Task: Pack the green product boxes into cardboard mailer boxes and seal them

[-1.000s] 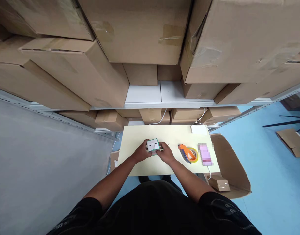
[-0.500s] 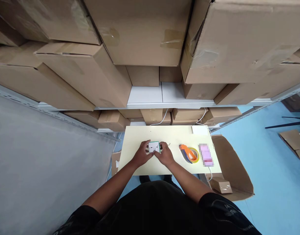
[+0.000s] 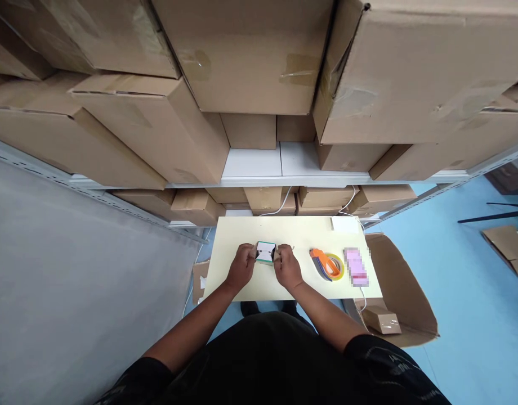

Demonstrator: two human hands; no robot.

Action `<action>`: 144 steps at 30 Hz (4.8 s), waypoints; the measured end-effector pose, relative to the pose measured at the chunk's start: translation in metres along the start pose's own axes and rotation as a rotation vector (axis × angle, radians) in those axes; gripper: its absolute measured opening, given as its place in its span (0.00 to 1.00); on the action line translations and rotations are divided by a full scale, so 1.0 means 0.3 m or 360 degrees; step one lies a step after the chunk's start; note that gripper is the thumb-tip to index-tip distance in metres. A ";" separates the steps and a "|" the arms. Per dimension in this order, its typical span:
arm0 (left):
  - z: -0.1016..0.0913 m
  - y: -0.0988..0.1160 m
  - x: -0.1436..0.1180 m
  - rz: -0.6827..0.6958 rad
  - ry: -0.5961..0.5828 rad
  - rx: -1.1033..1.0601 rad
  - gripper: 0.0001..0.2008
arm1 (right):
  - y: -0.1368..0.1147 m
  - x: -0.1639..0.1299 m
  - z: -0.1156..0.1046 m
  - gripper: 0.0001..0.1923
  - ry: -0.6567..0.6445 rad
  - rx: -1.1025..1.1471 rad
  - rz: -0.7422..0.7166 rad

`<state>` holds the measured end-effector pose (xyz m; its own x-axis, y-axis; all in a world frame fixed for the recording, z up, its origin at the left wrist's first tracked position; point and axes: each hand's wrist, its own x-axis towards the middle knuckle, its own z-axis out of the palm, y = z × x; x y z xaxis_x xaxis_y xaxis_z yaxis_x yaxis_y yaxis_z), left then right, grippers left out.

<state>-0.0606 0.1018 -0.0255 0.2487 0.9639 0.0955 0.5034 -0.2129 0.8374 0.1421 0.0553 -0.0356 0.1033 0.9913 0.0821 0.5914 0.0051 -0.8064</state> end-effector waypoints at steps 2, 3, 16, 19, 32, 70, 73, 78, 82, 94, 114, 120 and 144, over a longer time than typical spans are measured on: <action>-0.010 0.001 0.000 0.0165 -0.0113 0.0058 0.13 | -0.014 0.003 -0.007 0.14 -0.0043 -0.0127 -0.0234; -0.016 0.002 0.002 0.0210 -0.0180 0.0081 0.16 | -0.020 0.005 -0.010 0.16 -0.0068 -0.0183 -0.0305; -0.031 -0.057 0.090 -0.0120 -0.0599 -0.0220 0.43 | 0.000 0.078 -0.009 0.37 -0.0285 -0.0255 -0.0141; -0.041 -0.051 0.091 -0.0248 -0.0654 -0.0339 0.38 | 0.014 0.085 -0.011 0.25 -0.0205 -0.0231 -0.0247; -0.089 -0.022 0.121 -0.0293 -0.0821 -0.0187 0.45 | 0.017 0.080 0.008 0.12 -0.0202 0.0052 -0.0121; -0.059 -0.044 0.054 -0.0106 -0.0607 -0.0193 0.52 | -0.260 0.137 -0.085 0.26 -0.0043 -0.0386 -0.0124; -0.053 -0.043 0.055 -0.0167 -0.0555 -0.0202 0.54 | -0.280 0.171 -0.141 0.24 0.0007 -0.0029 0.0168; -0.044 -0.028 0.054 -0.0200 -0.0519 -0.0181 0.55 | -0.328 0.243 -0.235 0.22 0.0250 0.0420 0.0179; -0.078 0.032 0.059 -0.0046 -0.0446 -0.0123 0.52 | -0.384 0.307 -0.301 0.22 0.0335 0.0533 0.0127; -0.115 0.276 0.114 -0.0239 -0.0007 -0.0705 0.36 | -0.450 0.400 -0.243 0.32 0.0046 0.0785 0.0308; -0.139 0.253 0.101 -0.0476 -0.0146 -0.1063 0.28 | -0.335 0.172 -0.095 0.21 0.0007 0.1205 0.0631; -0.131 0.235 0.096 -0.0574 -0.0105 -0.1042 0.28 | -0.358 0.168 -0.095 0.22 -0.0106 0.1265 0.0700; -0.143 0.226 0.106 -0.0678 -0.0081 -0.0983 0.20 | -0.309 0.158 -0.069 0.23 -0.0131 0.1287 0.0779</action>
<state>-0.0542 0.1247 0.0574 0.1819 0.9309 -0.3168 0.0129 0.3199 0.9474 0.1088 0.0990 0.0551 0.1180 0.9135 -0.3893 -0.2392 -0.3543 -0.9040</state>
